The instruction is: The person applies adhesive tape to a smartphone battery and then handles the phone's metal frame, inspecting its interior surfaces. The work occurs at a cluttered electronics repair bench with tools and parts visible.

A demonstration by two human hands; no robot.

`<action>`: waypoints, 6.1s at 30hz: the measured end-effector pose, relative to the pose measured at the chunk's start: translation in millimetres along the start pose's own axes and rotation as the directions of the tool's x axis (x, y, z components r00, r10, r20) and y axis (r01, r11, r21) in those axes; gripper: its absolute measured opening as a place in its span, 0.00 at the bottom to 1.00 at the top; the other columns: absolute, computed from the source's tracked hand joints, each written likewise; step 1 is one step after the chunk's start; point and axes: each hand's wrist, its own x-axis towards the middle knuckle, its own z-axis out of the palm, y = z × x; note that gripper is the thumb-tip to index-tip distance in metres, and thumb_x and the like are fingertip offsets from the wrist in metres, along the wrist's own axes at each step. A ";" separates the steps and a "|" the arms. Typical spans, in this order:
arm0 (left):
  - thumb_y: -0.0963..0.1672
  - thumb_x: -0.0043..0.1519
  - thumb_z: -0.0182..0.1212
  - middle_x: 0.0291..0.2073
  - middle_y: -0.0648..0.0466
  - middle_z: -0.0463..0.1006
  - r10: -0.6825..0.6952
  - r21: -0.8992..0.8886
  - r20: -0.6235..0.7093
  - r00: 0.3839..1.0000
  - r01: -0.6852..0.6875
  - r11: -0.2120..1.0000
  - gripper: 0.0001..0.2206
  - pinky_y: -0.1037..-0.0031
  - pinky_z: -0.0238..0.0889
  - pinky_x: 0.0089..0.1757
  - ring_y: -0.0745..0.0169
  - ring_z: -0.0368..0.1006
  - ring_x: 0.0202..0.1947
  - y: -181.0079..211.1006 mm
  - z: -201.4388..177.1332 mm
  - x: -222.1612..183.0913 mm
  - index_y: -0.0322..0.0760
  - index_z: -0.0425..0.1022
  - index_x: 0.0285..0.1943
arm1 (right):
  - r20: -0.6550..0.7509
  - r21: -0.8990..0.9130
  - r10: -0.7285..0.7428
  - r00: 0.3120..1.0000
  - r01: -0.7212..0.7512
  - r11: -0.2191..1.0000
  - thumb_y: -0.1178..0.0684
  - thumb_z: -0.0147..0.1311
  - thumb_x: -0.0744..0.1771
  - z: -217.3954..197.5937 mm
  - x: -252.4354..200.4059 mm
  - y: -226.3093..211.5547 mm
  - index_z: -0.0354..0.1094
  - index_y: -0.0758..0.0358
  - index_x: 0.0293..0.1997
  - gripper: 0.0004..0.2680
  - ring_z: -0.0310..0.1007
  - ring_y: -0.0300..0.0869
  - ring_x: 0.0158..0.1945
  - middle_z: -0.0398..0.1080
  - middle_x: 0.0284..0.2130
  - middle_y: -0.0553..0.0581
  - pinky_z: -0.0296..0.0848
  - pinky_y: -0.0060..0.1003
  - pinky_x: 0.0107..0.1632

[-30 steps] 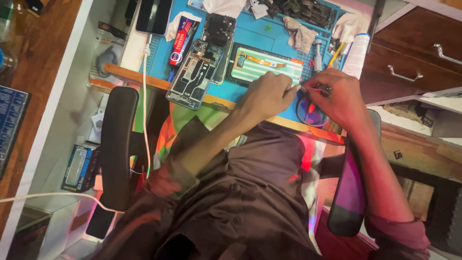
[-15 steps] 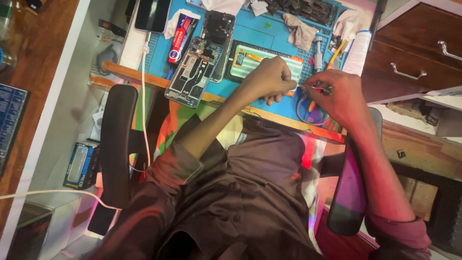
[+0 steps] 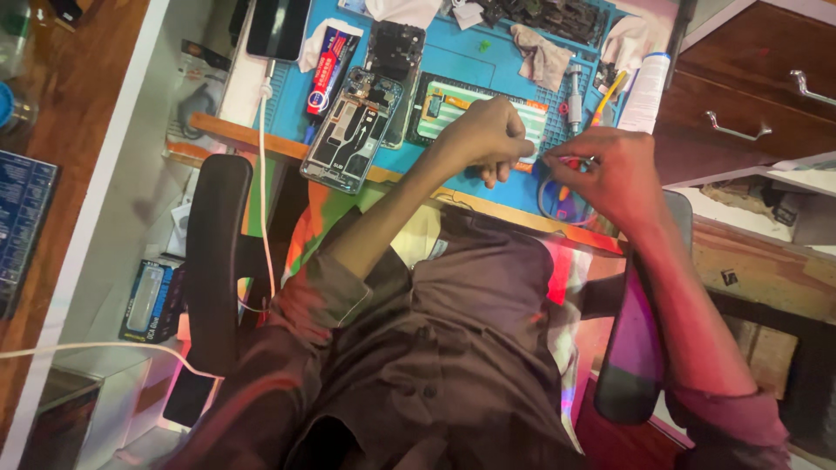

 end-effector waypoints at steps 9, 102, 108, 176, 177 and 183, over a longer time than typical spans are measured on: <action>0.42 0.56 0.64 0.18 0.45 0.80 -0.012 -0.053 0.042 0.999 0.014 0.998 0.14 0.69 0.75 0.18 0.61 0.78 0.14 0.0 -1.5 1.6 0.22 0.76 0.22 | -0.017 -0.006 -0.053 0.998 0.053 0.999 0.57 0.67 0.63 -1.0 -2.2 0.9 0.81 0.61 0.43 0.07 0.77 0.43 0.34 0.78 0.34 0.59 0.75 0.37 0.38; 0.47 0.64 0.65 0.66 0.39 0.63 0.670 0.768 -0.406 0.621 -0.166 0.619 0.22 0.51 0.54 0.63 0.37 0.55 0.67 -24.0 -5.7 -97.8 0.35 0.74 0.65 | -0.428 0.168 0.145 0.892 -0.080 0.983 0.50 0.36 0.79 -89.8 34.0 339.5 0.67 0.68 0.66 0.14 0.80 0.42 0.47 0.79 0.48 0.55 0.78 0.37 0.49; 0.50 0.65 0.64 0.70 0.36 0.57 0.607 0.785 -0.360 0.708 -0.122 0.608 0.22 0.42 0.46 0.65 0.31 0.48 0.70 -35.0 -5.0 -80.8 0.43 0.73 0.68 | -0.588 -0.241 -0.009 0.809 -0.164 0.957 0.53 0.45 0.77 -86.4 51.1 344.8 0.69 0.73 0.59 0.11 0.81 0.48 0.48 0.80 0.49 0.62 0.77 0.44 0.47; 0.42 0.68 0.64 0.58 0.39 0.77 0.168 -0.720 -0.530 0.831 -0.545 0.430 0.23 0.64 0.69 0.51 0.56 0.73 0.51 -6.5 -46.6 -199.1 0.26 0.71 0.72 | -0.027 0.564 0.272 0.962 -0.210 0.798 0.58 0.58 0.70 -32.3 10.7 -99.9 0.70 0.69 0.62 0.13 0.73 0.35 0.49 0.75 0.52 0.56 0.75 0.31 0.50; 0.42 0.69 0.61 0.59 0.41 0.77 0.178 -0.806 -0.471 0.864 -0.504 0.311 0.23 0.62 0.71 0.51 0.55 0.74 0.52 -2.5 -40.6 -200.8 0.26 0.69 0.73 | 0.005 0.643 0.236 0.972 -0.183 0.744 0.58 0.56 0.70 -32.0 10.8 -109.3 0.67 0.69 0.64 0.15 0.74 0.35 0.49 0.74 0.52 0.57 0.76 0.31 0.49; 0.44 0.72 0.52 0.63 0.41 0.73 0.268 -0.940 -0.332 0.904 -0.340 -0.017 0.25 0.53 0.73 0.56 0.47 0.75 0.58 27.8 0.7 -206.2 0.29 0.57 0.77 | -0.111 0.659 0.087 0.990 0.008 0.752 0.62 0.53 0.72 -38.5 20.2 -140.8 0.64 0.72 0.67 0.14 0.74 0.34 0.48 0.69 0.50 0.55 0.76 0.29 0.49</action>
